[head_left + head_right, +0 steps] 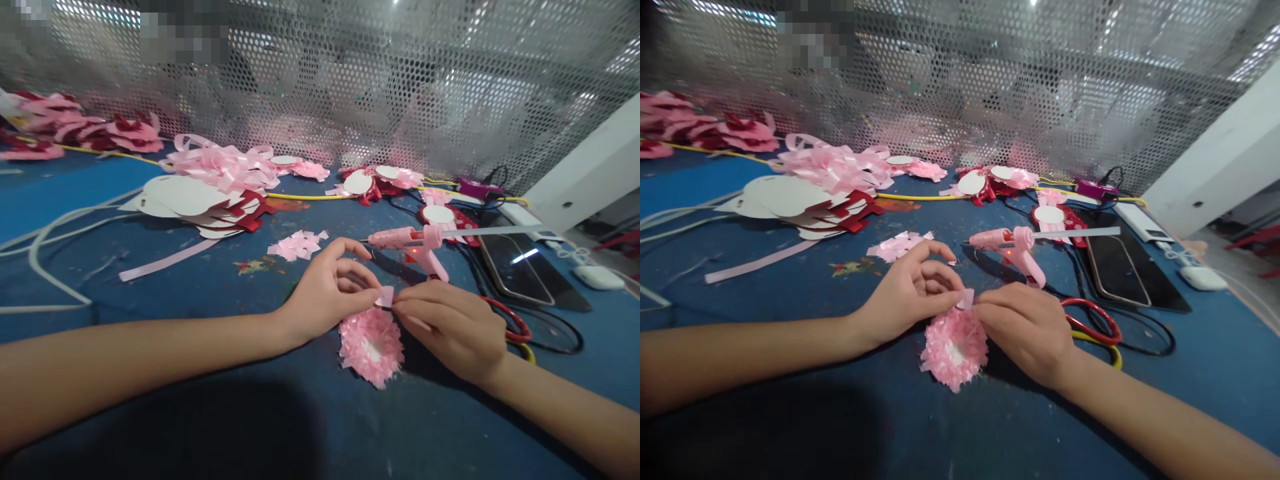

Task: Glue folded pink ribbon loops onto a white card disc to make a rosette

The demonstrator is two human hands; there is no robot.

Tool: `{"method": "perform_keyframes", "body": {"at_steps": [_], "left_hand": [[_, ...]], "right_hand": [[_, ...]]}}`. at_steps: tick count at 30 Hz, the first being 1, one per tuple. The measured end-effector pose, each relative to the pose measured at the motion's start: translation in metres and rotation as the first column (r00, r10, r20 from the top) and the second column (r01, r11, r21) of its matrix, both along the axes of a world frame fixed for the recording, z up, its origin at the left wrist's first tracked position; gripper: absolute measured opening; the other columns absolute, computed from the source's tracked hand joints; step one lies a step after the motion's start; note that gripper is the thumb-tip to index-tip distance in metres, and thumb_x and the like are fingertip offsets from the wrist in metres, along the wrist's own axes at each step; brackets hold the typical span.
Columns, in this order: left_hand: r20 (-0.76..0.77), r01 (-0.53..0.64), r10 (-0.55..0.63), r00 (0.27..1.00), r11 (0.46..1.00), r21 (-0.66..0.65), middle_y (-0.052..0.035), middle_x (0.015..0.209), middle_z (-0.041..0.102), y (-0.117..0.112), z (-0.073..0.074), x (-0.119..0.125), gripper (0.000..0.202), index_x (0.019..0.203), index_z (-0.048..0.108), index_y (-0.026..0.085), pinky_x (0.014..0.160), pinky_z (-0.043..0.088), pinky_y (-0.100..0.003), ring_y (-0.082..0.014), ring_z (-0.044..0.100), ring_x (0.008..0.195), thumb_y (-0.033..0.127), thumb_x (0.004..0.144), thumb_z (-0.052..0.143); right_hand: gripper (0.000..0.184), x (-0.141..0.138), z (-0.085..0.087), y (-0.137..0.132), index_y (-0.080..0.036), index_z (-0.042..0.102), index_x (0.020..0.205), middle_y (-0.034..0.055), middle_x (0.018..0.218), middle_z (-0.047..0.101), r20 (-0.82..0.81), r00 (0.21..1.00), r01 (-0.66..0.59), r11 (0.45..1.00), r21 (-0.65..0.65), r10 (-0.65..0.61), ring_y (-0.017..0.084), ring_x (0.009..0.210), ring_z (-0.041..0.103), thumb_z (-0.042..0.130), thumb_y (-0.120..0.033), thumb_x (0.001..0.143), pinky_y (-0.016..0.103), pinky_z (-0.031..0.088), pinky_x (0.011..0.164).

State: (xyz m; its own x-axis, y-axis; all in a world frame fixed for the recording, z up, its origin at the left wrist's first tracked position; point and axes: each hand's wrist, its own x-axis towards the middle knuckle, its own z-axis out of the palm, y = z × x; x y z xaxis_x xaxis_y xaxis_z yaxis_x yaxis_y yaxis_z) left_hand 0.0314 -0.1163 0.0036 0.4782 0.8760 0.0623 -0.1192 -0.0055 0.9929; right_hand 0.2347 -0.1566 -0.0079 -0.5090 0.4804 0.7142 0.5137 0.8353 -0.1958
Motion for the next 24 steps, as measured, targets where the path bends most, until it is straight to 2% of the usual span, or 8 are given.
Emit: {"method": "perform_keyframes", "body": {"at_steps": [8, 16, 24], "left_hand": [[-0.009, 0.027, -0.027, 1.0, 1.0, 0.0, 0.0026, 0.073, 0.066, -0.0001, -0.0002, 0.0013, 0.038, 0.094, 0.044, 0.022, 0.051, 0.044, -0.018, -0.0069, 0.058, 0.054, 0.016, 0.069, 0.072], [-0.019, 0.047, -0.047, 0.999, 0.999, 0.008, 0.0023, 0.074, 0.066, -0.0012, -0.0004, 0.0017, 0.037, 0.094, 0.044, 0.022, 0.053, 0.046, -0.017, -0.0075, 0.06, 0.057, 0.016, 0.07, 0.071], [-0.053, 0.022, -0.019, 0.998, 0.999, 0.043, 0.0015, 0.076, 0.066, -0.0005, -0.002, 0.0009, 0.037, 0.095, 0.045, 0.021, 0.053, 0.047, -0.017, -0.0076, 0.061, 0.059, 0.017, 0.07, 0.072]], "right_hand": [[0.018, -0.005, 0.0085, -0.0004, -0.02, 0.066, 0.091, 0.0065, 0.083, 0.072, 0.025, 1.0, 0.008, 0.999, 0.038, -0.008, 0.016, 0.075, 0.067, 0.059, -0.006, 0.082, 0.028, 0.054, 0.063], [0.017, -0.005, 0.0041, -0.0011, -0.016, 0.066, 0.092, 0.0102, 0.09, 0.07, -0.021, 1.0, 0.007, 1.0, 0.009, -0.007, 0.016, 0.083, 0.065, 0.062, -0.005, 0.081, 0.029, 0.056, 0.07], [0.023, -0.004, -0.001, -0.0011, -0.019, 0.062, 0.1, 0.0054, 0.088, 0.07, -0.032, 0.999, 0.04, 0.999, -0.017, -0.041, 0.015, 0.081, 0.066, 0.064, -0.007, 0.081, 0.028, 0.056, 0.072]]}}
